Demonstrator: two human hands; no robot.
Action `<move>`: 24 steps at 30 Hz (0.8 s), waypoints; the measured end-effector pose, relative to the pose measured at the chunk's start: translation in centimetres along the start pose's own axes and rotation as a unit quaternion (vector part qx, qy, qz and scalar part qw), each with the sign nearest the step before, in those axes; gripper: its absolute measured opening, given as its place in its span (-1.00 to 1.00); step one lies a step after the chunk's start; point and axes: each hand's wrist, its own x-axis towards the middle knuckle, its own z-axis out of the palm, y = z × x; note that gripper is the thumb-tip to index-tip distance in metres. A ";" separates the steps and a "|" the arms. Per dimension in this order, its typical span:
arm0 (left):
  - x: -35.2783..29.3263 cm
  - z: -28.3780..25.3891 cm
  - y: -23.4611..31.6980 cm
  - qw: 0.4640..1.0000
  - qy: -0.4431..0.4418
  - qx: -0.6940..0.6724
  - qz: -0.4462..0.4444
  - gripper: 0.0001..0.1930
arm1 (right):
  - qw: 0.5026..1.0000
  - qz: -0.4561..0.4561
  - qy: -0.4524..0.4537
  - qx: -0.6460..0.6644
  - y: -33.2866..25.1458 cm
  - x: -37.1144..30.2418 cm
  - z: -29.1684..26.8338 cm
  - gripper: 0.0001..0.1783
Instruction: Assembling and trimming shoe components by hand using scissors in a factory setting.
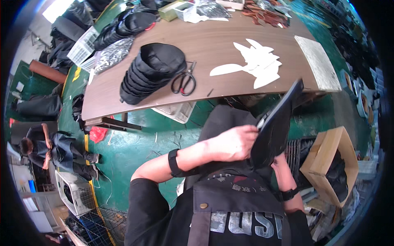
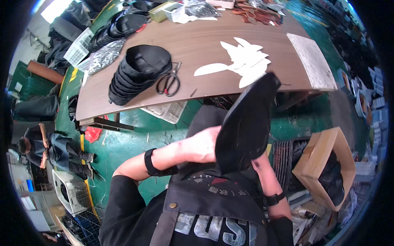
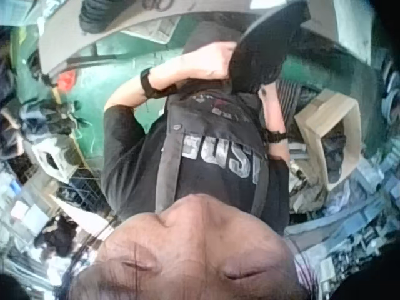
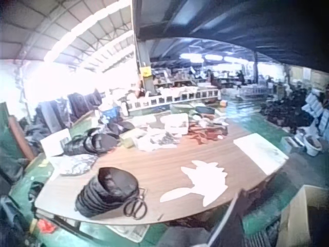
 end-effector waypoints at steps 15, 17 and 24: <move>-19.6 -15.0 -22.9 0.767 -0.238 0.426 -0.417 -0.91 | 0.986 -0.041 0.063 -0.147 -3.3 -3.1 -9.4 -0.76; -24.9 -17.2 -23.6 0.776 -0.269 0.384 -0.422 -0.79 | 0.986 -0.050 0.072 -0.141 -4.7 -2.9 -10.3 -0.76; -18.0 -18.3 -21.1 0.689 -0.333 0.269 -0.585 -0.50 | 0.936 -0.210 0.166 -0.228 -13.5 -7.6 -19.1 -0.81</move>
